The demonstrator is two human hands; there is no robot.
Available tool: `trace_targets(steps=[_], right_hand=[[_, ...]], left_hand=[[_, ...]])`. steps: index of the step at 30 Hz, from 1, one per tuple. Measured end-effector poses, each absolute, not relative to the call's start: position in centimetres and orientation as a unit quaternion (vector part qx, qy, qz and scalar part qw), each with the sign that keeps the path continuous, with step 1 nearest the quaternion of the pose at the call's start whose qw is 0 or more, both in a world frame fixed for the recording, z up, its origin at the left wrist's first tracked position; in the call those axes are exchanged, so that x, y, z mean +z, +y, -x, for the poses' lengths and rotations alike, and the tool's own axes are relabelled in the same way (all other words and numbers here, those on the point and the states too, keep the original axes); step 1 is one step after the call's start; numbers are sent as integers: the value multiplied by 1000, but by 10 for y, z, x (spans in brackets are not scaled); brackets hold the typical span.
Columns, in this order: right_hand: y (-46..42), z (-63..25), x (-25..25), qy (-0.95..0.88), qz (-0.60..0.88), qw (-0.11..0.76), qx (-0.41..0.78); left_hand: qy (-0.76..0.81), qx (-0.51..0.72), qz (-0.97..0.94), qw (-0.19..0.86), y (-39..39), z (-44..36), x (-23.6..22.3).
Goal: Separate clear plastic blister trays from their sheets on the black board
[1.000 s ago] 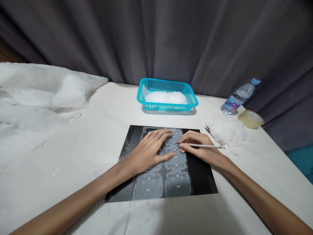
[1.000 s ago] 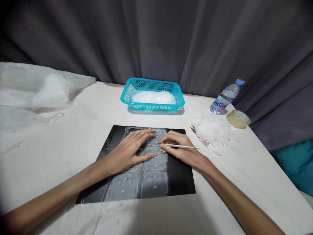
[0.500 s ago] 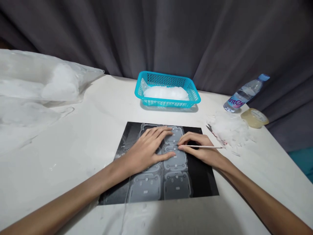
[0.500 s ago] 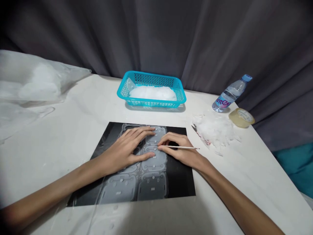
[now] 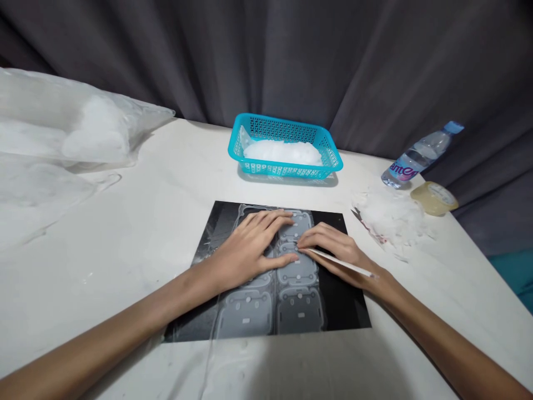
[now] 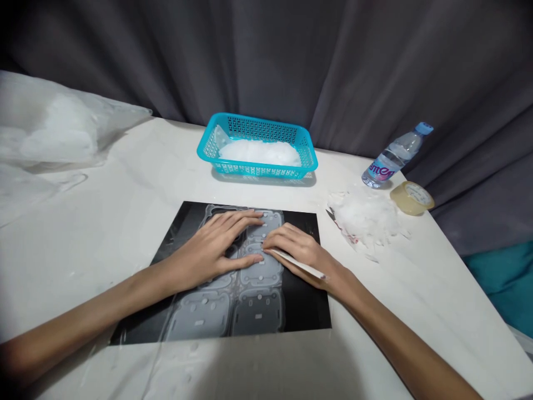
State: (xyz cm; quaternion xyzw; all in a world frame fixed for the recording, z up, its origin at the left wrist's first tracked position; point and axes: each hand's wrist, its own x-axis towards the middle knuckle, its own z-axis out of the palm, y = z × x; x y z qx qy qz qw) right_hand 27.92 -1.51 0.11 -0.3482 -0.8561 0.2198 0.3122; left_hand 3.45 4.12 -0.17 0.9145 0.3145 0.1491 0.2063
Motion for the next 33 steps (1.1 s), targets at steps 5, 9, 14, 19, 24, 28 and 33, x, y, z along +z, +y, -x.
trace_targets(steps=[5,9,14,19,24,28,33], right_hand=[[-17,-288,-1,-892,326,275,153],[-15,-287,-3,-902,309,276,122],[-10,-279,-7,-899,333,275,74],[-9,-280,-14,-912,344,225,-12],[17,-293,-9,-748,503,432,-17],[29,-299,7,-692,542,473,54],[8,-287,31,-730,509,407,206]], left_hand=[[326,149,-909,211,41,-35,-2],[316,156,-911,215,40,-34,-2],[315,146,-912,217,41,-33,-1],[334,123,-905,234,42,-35,0],[347,79,-900,252,42,-36,-1],[351,97,-891,270,43,-31,-5],[354,249,-856,283,49,-36,-2]])
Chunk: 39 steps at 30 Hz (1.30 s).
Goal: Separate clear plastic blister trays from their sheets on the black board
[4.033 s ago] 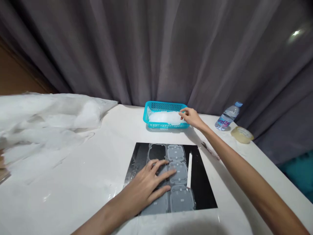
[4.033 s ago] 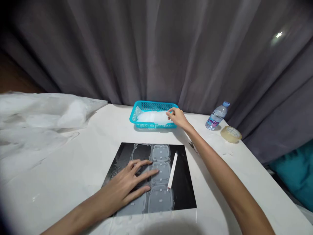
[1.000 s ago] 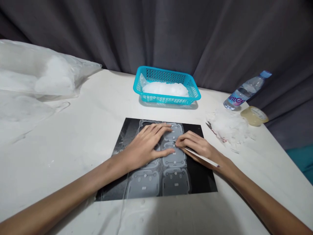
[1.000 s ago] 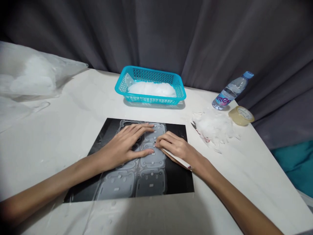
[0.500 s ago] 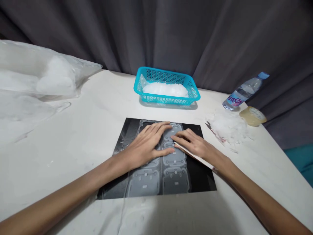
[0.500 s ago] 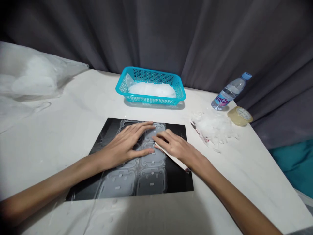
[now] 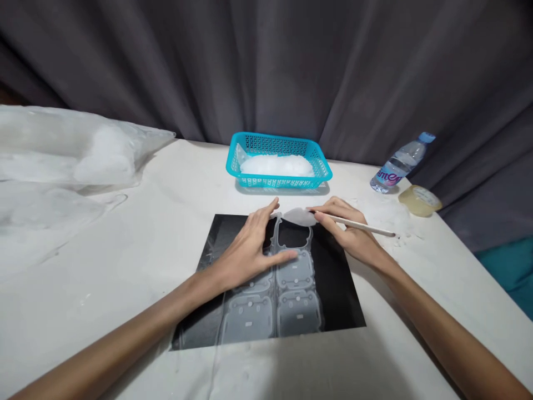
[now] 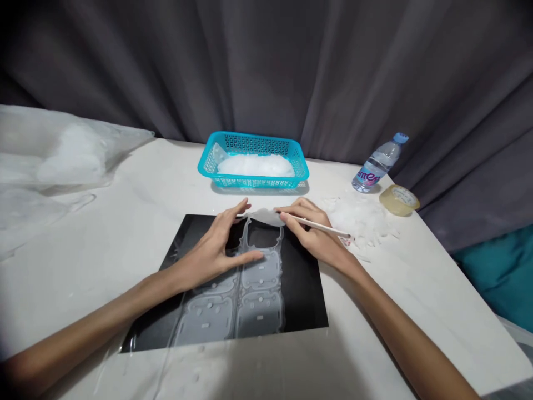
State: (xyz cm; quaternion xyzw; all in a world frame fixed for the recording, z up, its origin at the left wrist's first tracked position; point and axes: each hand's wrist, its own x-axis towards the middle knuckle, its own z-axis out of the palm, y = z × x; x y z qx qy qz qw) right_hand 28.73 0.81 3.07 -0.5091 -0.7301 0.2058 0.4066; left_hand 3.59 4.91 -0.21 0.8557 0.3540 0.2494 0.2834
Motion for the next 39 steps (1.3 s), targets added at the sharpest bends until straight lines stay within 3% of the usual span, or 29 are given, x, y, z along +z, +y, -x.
trace_targets(steps=[4,8,11,13,15,17,21,28,33,39], right_hand=[[-8,-277,42,-724,486,378,312],[-14,-284,36,-693,559,403,212],[-14,-301,22,-759,581,288,59],[-14,-311,14,-802,568,183,3],[-16,-313,11,-811,568,139,-21],[-20,-304,14,-798,576,176,-24],[-35,-261,22,-738,555,368,110],[-34,-232,4,-600,577,496,246],[-21,-243,-5,-555,449,471,518],[-18,-249,-8,-567,456,464,505]], left_hand=[[317,309,-848,293,53,-50,10],[386,327,-747,432,54,-54,22],[388,317,-670,548,57,-50,28],[382,311,-646,582,60,-47,30],[377,303,-634,604,63,-46,31],[375,296,-622,620,64,-47,32],[377,300,-586,651,58,-50,34],[347,287,-532,717,43,-55,39],[352,284,-558,695,44,-53,36],[321,247,-666,626,57,-46,38]])
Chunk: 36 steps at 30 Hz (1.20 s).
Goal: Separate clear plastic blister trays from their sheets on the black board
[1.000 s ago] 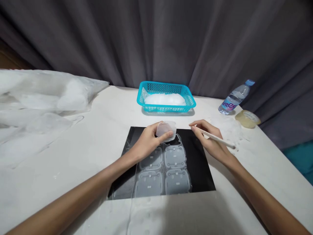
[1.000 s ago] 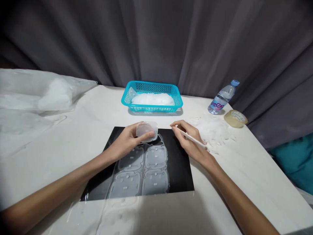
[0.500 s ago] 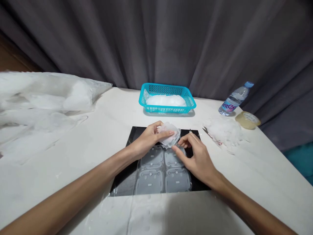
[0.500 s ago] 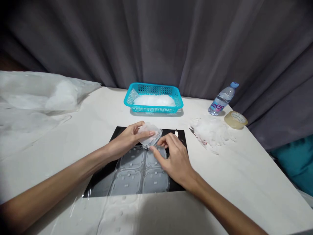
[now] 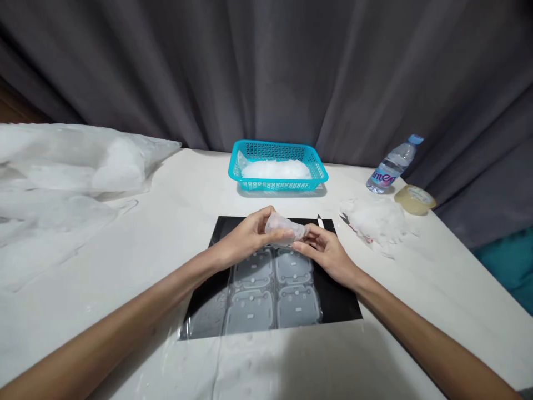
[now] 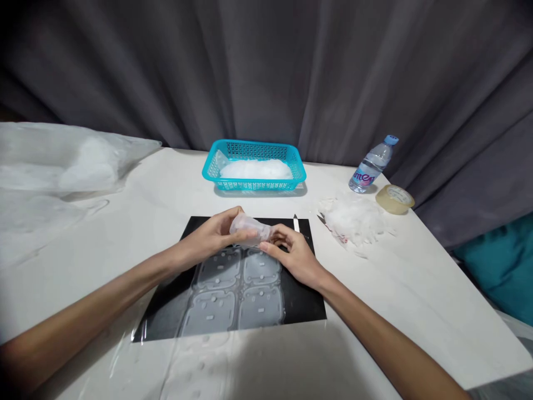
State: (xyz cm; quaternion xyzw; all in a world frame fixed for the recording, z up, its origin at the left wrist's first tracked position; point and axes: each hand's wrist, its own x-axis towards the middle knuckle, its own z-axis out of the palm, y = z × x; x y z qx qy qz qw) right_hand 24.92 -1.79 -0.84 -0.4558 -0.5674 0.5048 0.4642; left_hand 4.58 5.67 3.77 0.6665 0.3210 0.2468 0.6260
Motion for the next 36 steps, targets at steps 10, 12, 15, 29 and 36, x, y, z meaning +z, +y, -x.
trace_targets(steps=[10,12,15,29,36], right_hand=[[-23,-254,-7,-689,475,386,389],[-23,-253,-7,-697,488,383,360],[-23,-252,-8,-706,497,379,333],[-22,-251,-4,-660,478,395,424],[-23,-253,-6,-686,477,389,387]], left_hand=[[322,172,-698,616,64,-38,33],[317,164,-680,641,64,-39,31],[315,171,-679,640,64,-40,31],[314,221,-622,682,60,-45,35],[310,240,-614,685,55,-47,36]])
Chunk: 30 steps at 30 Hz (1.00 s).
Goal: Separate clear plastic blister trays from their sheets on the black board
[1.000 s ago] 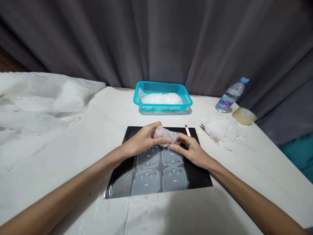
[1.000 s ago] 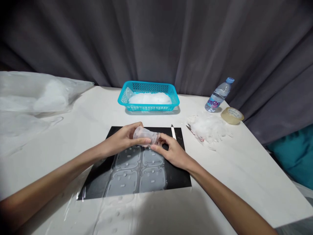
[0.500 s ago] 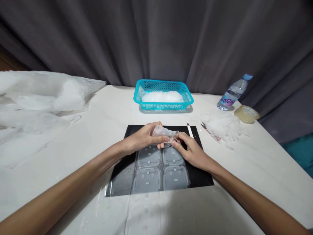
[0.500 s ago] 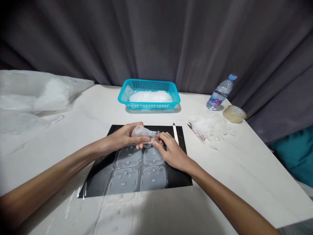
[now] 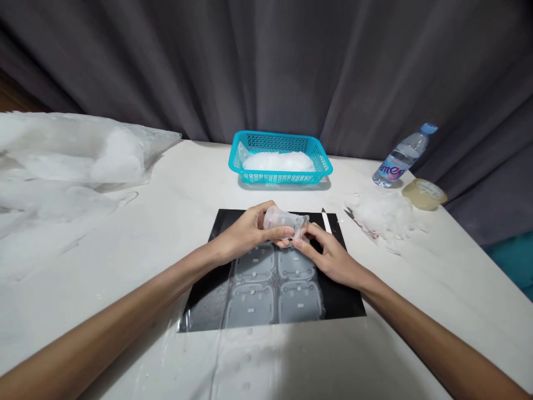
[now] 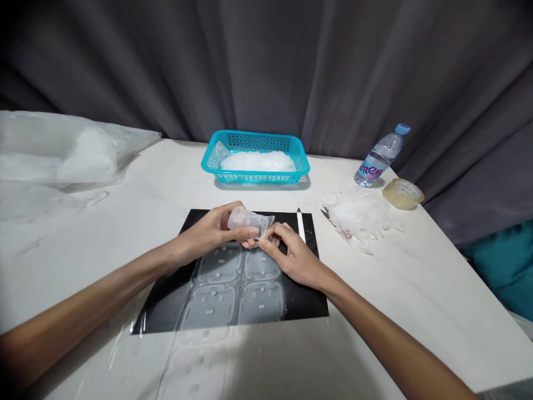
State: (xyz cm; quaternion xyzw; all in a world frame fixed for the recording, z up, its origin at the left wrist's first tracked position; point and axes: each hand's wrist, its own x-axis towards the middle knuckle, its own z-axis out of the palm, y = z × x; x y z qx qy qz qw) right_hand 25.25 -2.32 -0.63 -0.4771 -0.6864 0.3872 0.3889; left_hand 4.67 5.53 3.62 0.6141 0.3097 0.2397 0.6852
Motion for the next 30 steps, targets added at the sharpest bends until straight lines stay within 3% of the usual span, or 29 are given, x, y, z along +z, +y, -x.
trace_targets(steps=[8,13,19,25,30], right_hand=[[-25,-249,-4,-730,480,385,299],[-16,-252,-9,-673,537,437,261],[-15,-261,-11,-680,519,405,323],[-23,-261,0,-659,410,386,499],[-24,-256,0,-650,431,407,476]], left_hand=[[288,192,-652,675,59,-43,31],[332,66,-670,660,69,-23,57],[302,23,-669,679,72,-20,62],[276,53,-687,671,70,-26,46],[276,73,-712,641,71,-25,42]])
